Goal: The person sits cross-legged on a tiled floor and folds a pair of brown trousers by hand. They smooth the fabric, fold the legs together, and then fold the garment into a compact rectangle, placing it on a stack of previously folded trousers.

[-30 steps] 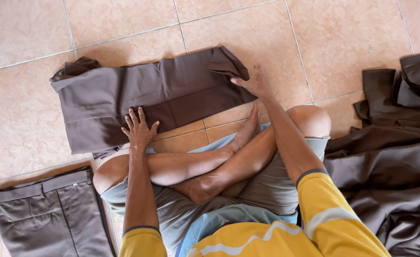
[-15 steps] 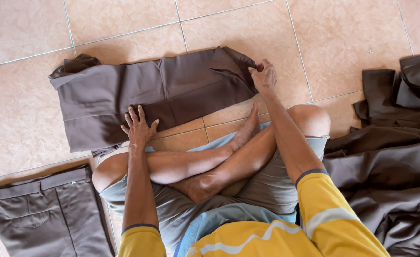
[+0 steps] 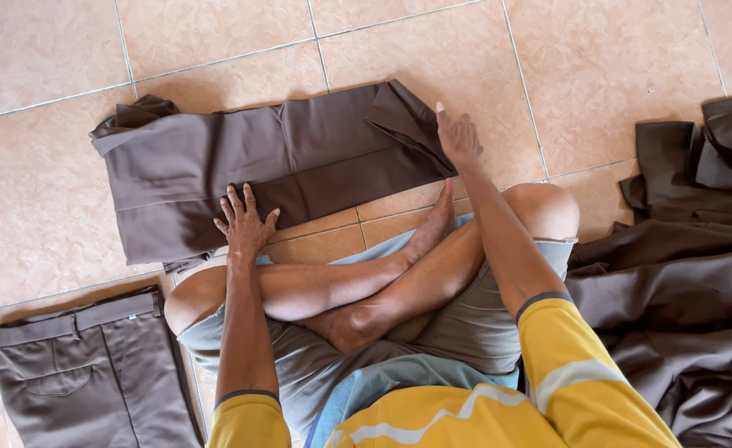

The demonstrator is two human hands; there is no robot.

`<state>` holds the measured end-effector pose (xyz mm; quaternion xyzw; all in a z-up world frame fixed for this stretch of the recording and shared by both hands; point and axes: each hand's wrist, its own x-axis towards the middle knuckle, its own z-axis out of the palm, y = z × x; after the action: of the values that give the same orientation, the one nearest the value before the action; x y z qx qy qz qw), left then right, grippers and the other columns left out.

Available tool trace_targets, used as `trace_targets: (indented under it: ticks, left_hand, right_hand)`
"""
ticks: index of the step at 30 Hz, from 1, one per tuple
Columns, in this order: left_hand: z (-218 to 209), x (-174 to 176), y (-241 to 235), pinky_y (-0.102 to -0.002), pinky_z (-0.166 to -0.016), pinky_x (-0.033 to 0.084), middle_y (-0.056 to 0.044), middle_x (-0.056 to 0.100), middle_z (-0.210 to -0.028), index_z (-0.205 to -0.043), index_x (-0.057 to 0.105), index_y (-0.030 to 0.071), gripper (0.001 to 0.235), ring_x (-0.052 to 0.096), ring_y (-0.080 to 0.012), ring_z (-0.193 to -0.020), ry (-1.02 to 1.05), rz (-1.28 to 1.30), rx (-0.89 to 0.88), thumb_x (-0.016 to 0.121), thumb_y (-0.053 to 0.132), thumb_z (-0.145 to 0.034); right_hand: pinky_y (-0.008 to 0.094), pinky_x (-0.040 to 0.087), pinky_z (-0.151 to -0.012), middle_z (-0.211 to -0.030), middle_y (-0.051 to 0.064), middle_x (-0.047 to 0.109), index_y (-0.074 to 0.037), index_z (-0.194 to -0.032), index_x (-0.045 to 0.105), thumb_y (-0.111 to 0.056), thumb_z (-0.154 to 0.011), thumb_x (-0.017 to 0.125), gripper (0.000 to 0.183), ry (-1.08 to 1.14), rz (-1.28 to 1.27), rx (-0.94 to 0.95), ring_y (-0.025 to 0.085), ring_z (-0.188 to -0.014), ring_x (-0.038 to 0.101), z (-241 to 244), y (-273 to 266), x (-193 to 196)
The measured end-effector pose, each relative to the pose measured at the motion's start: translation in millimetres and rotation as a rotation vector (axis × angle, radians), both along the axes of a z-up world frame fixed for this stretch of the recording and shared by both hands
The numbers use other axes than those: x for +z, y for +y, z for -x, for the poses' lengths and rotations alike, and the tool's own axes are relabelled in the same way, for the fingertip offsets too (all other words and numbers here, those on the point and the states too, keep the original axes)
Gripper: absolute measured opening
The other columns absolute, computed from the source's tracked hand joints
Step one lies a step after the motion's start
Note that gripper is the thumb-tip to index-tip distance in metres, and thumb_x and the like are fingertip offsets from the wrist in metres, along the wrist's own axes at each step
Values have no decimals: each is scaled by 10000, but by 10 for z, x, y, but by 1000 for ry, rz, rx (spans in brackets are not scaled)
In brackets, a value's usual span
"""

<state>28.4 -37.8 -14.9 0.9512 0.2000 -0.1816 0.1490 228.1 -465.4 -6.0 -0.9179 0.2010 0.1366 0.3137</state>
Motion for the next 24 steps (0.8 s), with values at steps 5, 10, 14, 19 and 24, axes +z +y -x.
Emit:
trace_targets:
  ticks: [5,10,14,19,24]
  left_hand:
    - [-3,-65,24,-750,-1195,125,-175,13,-1729,-1679,79,209,940,63,-448,-1574,20,-23,-5,451,689,-962]
    - [4,-44,18,-746,-1197,120,-169,12,-1731,-1680,86,208,939,65,-443,-1576,16,-16,-3,447,693,-962]
    - [-4,-37,5,-743,-1198,130,-169,22,-1731,-1678,95,211,927,66,-442,-1576,30,-22,-4,453,682,-964]
    - [-15,-44,21,-741,-1201,129,-159,10,-1734,-1679,92,220,925,59,-432,-1579,42,-32,-6,445,687,-963]
    - [-12,-83,33,-746,-1197,126,-165,11,-1732,-1681,84,220,935,55,-441,-1577,28,-24,-7,442,694,-959]
  right_hand:
    - [525,418,-835,-1088,96,618,-133,-1161,619,-681,-923,529,604,-2,-124,82,323,-1050,593,-204,-75,-582]
    - [413,432,-569,-733,7,579,-147,-811,592,-379,-844,743,279,-150,-177,123,235,-694,616,-143,27,-415]
    - [548,468,-1062,-1377,217,620,-187,-1492,566,-53,-857,543,649,-422,-352,435,426,-1245,593,77,162,132]
    - [548,508,-1115,-1594,291,373,-28,-1629,263,-4,-964,473,698,-464,-198,208,462,-1297,577,-298,-239,-643]
    - [543,589,-654,-899,192,695,-82,-1147,663,-546,-987,667,491,-732,347,385,437,-793,738,-21,82,-343]
